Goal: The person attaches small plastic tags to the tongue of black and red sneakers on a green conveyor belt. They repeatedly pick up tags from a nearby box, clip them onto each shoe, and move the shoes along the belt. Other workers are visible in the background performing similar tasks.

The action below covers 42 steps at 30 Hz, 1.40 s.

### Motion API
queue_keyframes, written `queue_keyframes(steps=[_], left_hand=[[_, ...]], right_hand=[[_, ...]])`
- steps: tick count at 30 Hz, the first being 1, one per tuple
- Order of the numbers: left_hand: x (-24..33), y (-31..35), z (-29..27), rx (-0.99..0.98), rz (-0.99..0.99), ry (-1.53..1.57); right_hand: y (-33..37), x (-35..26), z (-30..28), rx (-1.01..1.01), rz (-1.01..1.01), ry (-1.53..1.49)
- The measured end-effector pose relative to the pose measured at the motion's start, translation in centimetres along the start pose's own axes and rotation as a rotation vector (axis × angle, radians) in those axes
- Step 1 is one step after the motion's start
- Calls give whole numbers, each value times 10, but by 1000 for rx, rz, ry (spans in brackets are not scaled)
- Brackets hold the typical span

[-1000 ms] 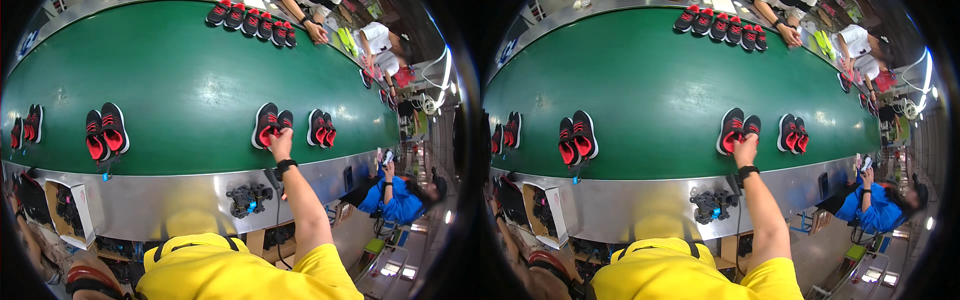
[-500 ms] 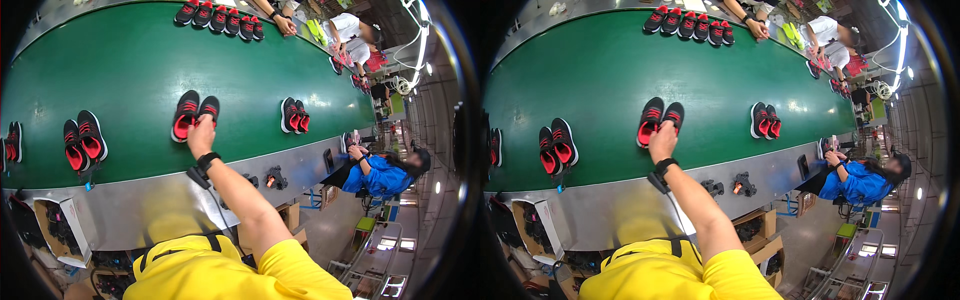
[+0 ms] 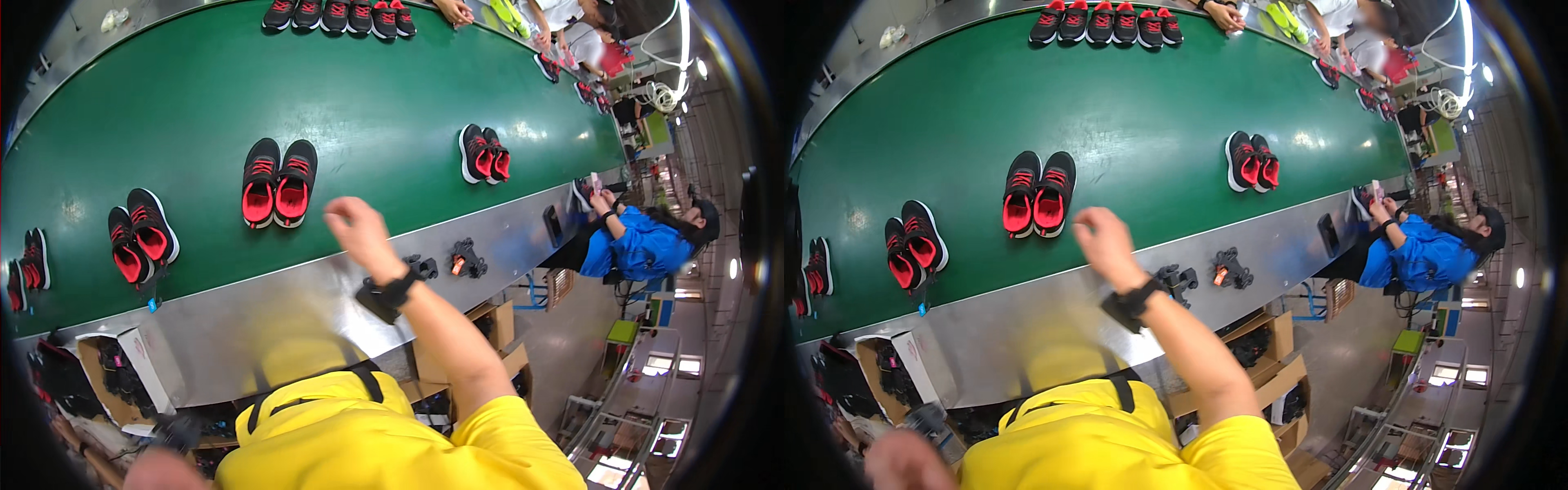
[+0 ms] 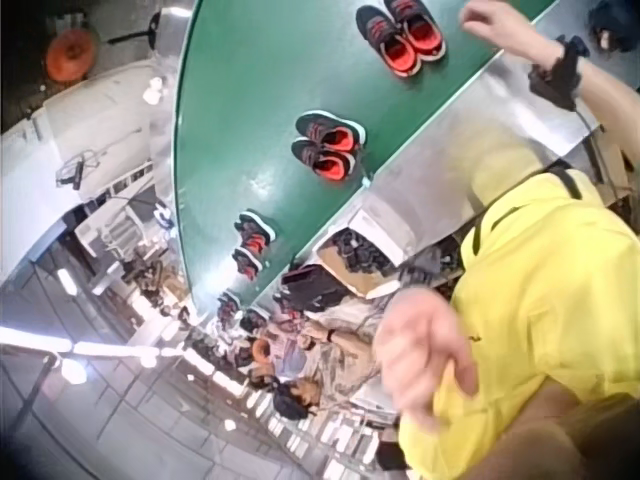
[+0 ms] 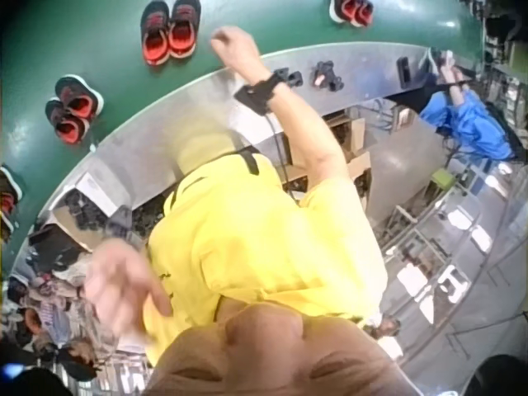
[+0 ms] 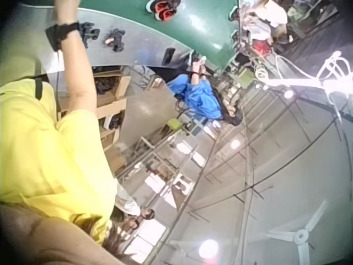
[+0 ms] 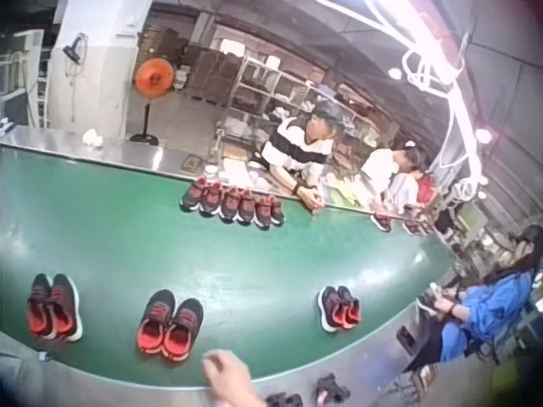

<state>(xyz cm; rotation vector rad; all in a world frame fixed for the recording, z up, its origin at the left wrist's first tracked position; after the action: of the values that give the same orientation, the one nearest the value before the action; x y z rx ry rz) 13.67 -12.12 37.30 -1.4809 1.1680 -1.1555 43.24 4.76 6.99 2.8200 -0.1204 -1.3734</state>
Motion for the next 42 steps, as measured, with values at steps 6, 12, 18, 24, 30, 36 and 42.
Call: queue_keyframes(steps=[6,12,18,24,30,36,42], left_hand=[[-129,196,108,-678,-894,-136],[-209,257,147,-882,-914,-425],[-242,288,159,-1022,-752,-387],[-241,298,164,-998,-812,-278],[-235,316,152,-853,-992,-278],[-231,318,155,-765,-1087,-283],[-215,303,143,-549,-1280,-397]], right_hand=[[65,94,-100,-74,379,6],[89,113,-130,-102,238,228],[95,114,-124,-67,196,118],[88,110,-116,-36,131,155],[86,126,-127,24,148,302],[101,146,-131,-88,185,348],[103,147,-122,-274,244,405]])
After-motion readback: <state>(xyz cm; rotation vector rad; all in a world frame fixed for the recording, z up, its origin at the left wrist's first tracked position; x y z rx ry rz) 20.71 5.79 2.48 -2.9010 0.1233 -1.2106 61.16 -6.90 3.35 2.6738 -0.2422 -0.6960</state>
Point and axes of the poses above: each hand's wrist, its own y-axis away from the middle knuckle, its own z-axis out of the palm, x = y × z, the point moved 9 cm from there along -y, towards the middle knuckle, and after that the axes turned 2 degrees about y, right-handed, at the moved point
